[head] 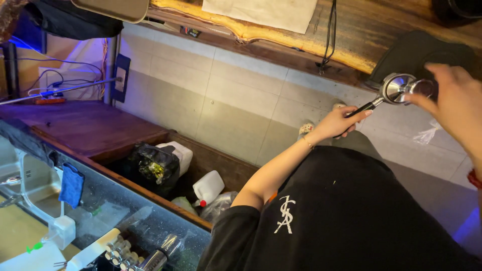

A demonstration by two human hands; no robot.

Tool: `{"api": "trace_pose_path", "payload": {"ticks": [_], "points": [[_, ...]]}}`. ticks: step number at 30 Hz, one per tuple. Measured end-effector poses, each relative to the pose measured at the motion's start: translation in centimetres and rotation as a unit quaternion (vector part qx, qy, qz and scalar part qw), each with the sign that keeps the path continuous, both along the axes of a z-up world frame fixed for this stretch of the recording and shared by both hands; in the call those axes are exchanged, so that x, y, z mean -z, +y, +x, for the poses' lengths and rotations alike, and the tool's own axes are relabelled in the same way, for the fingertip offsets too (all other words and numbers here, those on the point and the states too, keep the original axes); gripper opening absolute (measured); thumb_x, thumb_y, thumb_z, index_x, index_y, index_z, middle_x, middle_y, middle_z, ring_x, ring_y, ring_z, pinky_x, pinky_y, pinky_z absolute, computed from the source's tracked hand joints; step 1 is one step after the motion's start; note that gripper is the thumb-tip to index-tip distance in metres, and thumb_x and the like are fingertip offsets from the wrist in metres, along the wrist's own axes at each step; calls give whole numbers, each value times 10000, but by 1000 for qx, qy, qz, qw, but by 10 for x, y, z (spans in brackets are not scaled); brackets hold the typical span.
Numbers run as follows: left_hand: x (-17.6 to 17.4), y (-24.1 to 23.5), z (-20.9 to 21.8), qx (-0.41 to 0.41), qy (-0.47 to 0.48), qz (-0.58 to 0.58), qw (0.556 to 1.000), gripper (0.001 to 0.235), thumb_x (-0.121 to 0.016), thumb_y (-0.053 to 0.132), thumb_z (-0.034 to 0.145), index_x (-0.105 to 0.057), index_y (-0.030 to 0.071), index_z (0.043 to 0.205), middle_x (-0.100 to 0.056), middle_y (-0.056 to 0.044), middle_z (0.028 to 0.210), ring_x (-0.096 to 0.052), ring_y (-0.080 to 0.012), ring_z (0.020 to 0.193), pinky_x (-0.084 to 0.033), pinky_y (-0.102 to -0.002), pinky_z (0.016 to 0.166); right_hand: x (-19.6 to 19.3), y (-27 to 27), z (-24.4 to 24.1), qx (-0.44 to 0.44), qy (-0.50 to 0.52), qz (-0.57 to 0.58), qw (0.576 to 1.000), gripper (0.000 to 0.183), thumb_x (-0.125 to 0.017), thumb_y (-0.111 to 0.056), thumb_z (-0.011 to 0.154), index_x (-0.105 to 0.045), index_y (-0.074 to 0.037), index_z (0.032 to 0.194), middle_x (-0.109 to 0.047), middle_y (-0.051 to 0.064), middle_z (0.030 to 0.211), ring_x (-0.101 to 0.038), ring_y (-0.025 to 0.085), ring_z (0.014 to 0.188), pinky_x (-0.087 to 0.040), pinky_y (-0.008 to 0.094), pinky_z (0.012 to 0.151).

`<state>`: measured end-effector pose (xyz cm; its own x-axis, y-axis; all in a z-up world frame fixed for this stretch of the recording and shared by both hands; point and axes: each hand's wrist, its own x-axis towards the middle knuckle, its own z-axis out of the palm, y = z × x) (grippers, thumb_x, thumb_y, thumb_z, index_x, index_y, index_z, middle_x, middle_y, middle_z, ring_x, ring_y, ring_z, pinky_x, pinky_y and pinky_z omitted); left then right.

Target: Preparing and brewing espresso shots using a professional espresso machine and grinder.

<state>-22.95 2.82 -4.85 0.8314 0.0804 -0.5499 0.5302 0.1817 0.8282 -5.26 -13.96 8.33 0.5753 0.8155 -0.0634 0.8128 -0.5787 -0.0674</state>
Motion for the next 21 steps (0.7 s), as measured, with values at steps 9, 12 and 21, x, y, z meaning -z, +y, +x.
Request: {"api": "trace_pose_path", "payload": {"ticks": [9,12,21], "points": [[17,2,3,2,-31,-4,1000,530,-640,564,920,-645,51,787,-552,8,533,-507,-72,388,-388,-256,369,-7,12,-2,-31,-92,-92,991,471,-659,-520,944,-712,-181,1267,-706,81,851,-719,233,646,-568,329,567],[10,2,2,7,-18,1,1000,522,-647,558,920,-643,54,786,-550,5,527,-504,-72,392,-392,-252,375,19,-7,3,-3,7,49,999,599,-665,-564,879,-718,-100,1253,-703,125,887,-711,262,680,-553,345,573],[17,1,1,9,-16,-7,1000,518,-651,550,931,-636,56,774,-553,8,544,-501,-73,393,-378,-251,376,-19,24,-1,-4,35,1,999,494,-643,-519,909,-752,-88,1125,-742,111,954,-735,248,753,-573,330,650]]}}
